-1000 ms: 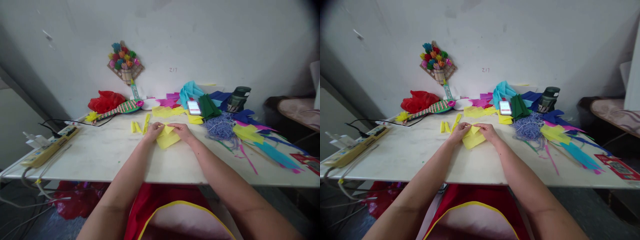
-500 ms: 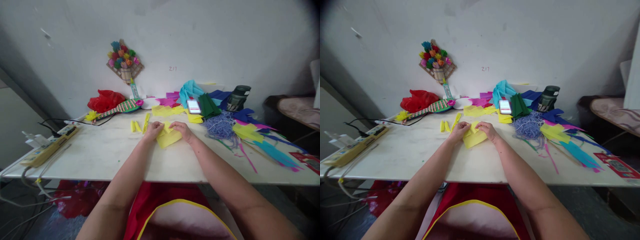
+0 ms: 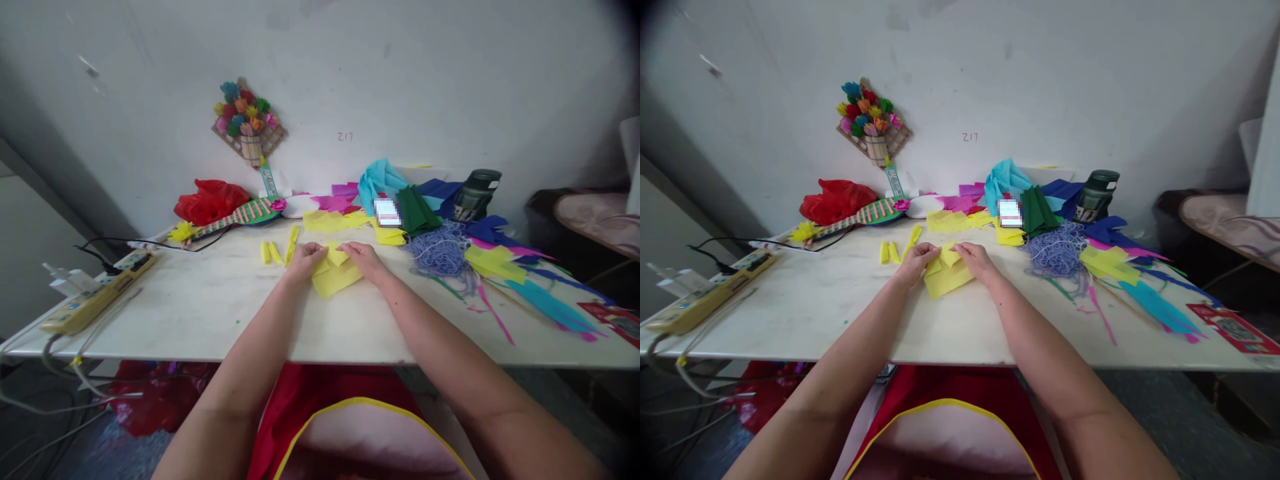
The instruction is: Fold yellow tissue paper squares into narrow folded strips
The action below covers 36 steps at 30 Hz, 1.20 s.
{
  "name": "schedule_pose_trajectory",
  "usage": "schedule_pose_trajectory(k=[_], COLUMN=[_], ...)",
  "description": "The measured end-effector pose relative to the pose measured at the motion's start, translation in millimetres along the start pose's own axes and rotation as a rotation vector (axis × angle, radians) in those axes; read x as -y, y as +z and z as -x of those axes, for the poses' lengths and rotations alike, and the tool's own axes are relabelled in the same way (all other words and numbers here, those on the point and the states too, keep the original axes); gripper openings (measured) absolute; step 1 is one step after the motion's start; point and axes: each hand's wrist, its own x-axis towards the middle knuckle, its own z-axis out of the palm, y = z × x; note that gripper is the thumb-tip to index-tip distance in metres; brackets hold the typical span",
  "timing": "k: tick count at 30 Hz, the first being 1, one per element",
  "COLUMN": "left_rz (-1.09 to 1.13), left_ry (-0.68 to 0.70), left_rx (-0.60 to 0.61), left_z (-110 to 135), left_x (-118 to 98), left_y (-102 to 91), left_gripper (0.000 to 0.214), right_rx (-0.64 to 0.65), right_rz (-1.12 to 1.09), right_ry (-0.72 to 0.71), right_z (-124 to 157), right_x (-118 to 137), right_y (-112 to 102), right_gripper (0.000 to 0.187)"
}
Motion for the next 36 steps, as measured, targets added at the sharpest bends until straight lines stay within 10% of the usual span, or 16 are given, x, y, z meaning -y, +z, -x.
schedule_pose_trajectory(k=[36], left_rz=[-0.294], left_ry=[0.054], left_rx=[0.027], left_z=[-6.3], left_x=[6.8], left_y=[-6.5], left_gripper=[0.041], right_rx=[0.095], right_rz=[0.019], right_ry=[0.071], right_z=[5.2], right_x=[8.5], right_y=[1.7], right_gripper=[0.027])
